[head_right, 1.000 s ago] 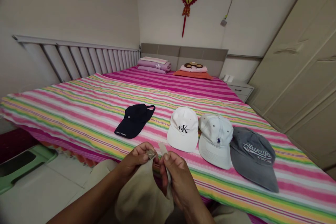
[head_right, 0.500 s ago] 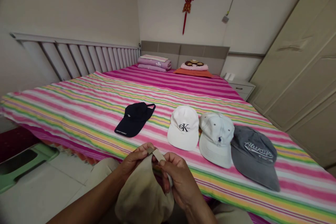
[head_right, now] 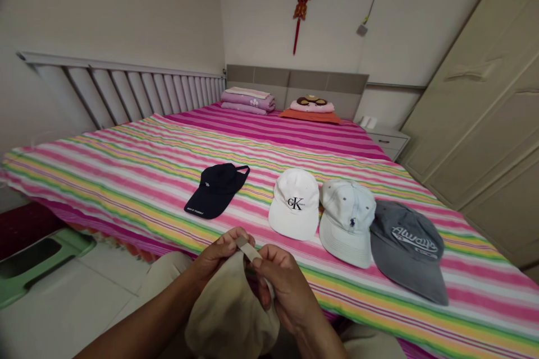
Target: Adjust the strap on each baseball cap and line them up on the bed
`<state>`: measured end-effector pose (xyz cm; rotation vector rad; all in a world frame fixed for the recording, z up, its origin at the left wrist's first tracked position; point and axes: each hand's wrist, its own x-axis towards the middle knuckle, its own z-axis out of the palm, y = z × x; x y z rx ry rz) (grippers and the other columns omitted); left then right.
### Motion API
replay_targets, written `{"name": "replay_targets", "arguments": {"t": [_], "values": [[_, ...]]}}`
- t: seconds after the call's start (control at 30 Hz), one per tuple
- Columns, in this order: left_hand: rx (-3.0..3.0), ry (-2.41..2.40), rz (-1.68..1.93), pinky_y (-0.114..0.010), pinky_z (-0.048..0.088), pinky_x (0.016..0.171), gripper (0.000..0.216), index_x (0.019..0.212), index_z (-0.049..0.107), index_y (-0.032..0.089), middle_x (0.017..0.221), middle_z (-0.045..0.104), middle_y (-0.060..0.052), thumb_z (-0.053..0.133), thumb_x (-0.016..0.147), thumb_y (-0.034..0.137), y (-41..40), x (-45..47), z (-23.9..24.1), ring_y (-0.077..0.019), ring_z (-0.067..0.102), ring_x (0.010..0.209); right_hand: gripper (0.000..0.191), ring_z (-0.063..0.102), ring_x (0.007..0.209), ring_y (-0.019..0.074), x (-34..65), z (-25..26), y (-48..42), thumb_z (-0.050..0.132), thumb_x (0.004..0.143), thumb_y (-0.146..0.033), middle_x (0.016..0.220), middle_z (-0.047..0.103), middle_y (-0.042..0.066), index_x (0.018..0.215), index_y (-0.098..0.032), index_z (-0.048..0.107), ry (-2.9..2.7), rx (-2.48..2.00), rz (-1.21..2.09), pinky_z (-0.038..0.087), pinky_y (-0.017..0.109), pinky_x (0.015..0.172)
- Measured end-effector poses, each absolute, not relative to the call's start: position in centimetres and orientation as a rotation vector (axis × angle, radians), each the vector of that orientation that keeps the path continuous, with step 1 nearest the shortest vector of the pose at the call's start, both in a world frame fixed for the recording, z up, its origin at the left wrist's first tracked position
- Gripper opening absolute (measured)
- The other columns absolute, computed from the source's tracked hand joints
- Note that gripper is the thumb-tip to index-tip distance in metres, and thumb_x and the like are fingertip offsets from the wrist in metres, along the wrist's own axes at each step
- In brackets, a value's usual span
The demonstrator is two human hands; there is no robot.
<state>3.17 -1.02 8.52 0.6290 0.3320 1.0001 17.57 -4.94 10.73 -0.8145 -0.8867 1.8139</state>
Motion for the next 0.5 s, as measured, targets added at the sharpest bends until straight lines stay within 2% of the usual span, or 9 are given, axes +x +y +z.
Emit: {"name": "replay_targets", "arguments": {"t": [0.5], "values": [[0.764,0.361,1.012,-0.020,0.043,0.057,0.027,0.075,0.063,0.012,0.070,0.062,-0.003,0.076,0.053,0.023,-1.32,3.15,8.54,-0.0099,0.057,0.059,0.029,0.027,0.025,0.0027,17.40,10.61,-5.05,0.063,0.072,-0.033,0.032,0.039,-0.009,0.056,-0.017,0.044,-0.949,-0.921,1.741,0.014,0.019,0.034]]}}
